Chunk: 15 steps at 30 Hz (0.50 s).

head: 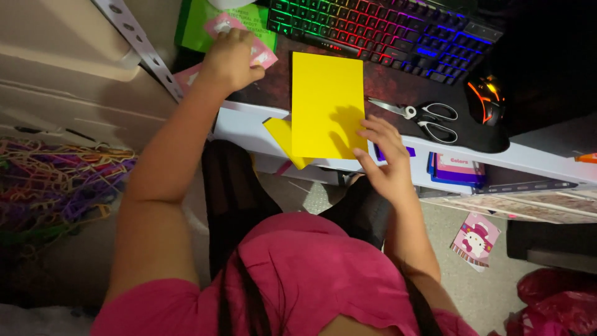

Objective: The person peels adhesive labels and sticks them onto the front of small colored paper cards. They handle yellow and purple cards, applying labels such as 'Vegetables', 'Animals', and 'Fruits' one at a time.

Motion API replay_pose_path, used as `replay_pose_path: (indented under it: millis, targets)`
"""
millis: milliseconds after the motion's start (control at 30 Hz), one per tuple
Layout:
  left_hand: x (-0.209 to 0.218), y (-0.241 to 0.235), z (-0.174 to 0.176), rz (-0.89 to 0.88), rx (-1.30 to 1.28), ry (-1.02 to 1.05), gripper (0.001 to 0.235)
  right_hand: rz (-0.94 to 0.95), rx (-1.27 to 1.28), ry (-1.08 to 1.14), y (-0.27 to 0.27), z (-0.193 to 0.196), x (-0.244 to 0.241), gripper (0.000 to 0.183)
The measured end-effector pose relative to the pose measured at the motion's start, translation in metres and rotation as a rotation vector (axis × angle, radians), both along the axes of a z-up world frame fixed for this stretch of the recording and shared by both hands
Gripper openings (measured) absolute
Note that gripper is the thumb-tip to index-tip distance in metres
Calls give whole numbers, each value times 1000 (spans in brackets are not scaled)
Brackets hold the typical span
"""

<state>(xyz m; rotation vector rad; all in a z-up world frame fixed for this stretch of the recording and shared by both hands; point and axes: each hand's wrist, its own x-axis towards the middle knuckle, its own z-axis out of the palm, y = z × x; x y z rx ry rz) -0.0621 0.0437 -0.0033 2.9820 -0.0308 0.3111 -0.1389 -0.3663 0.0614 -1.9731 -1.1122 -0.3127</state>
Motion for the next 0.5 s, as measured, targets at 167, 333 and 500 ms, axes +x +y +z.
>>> replay_pose_path:
  millis: [167,333,500]
  targets:
    - [-8,18,-6,-60,-167,-98,66,185,-103,-45,49,17,29,28]
    - [-25,23,3,-124,-429,-117,37,267,-272,-39,134,9,80,38]
    - [-3,34,-41,-136,-439,-762,18,-19,-406,-142,221,-23,118,59]
